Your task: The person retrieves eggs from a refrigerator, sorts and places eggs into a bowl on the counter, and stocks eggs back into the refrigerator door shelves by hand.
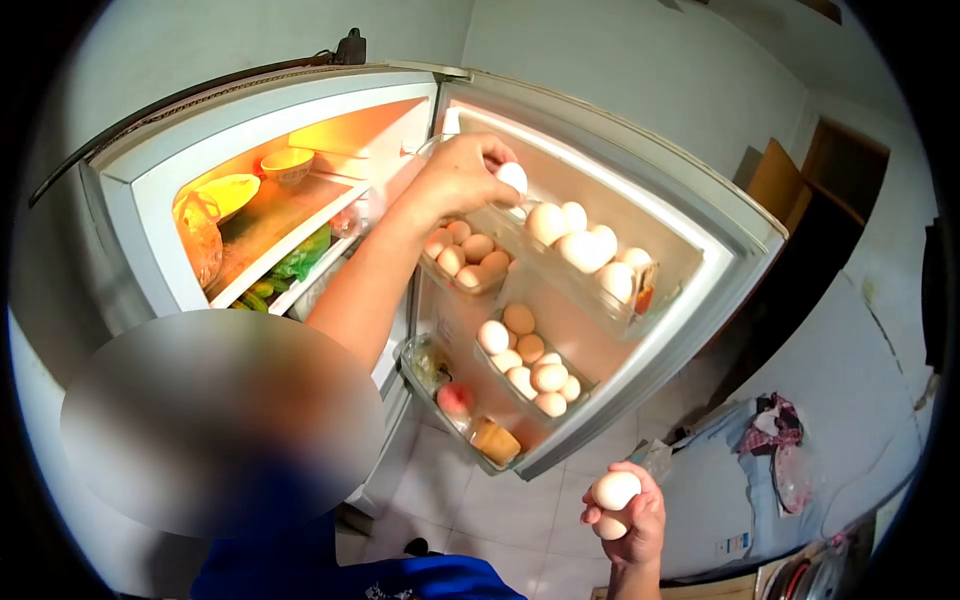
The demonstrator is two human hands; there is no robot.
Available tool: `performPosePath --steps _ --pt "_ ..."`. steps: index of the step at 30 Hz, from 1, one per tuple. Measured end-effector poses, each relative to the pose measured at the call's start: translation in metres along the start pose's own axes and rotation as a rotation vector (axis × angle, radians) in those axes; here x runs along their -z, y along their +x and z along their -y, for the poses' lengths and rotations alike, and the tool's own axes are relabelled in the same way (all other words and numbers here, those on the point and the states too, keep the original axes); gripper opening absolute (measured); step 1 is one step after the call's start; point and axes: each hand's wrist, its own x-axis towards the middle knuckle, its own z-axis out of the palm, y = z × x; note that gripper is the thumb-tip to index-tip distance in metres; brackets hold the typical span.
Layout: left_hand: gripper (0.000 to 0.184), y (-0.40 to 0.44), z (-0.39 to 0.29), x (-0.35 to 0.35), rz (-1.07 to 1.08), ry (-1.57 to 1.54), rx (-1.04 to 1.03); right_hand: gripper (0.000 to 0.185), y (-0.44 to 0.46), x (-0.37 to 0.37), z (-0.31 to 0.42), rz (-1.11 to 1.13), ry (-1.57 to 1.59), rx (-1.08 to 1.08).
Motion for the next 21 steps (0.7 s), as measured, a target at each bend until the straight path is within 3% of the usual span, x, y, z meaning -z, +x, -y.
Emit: performPosePath --steps 10,21 --pt "0.045 0.012 -0.008 0.000 0.170 0.325 0.046 0.059 0.032 -0.013 -0.004 0.004 -0.007 -0.006" --pt "0.054 0.019 -0.022 0.009 0.353 0.359 0.064 0.056 0.051 -0.023 0.002 0.031 0.001 -0.026"
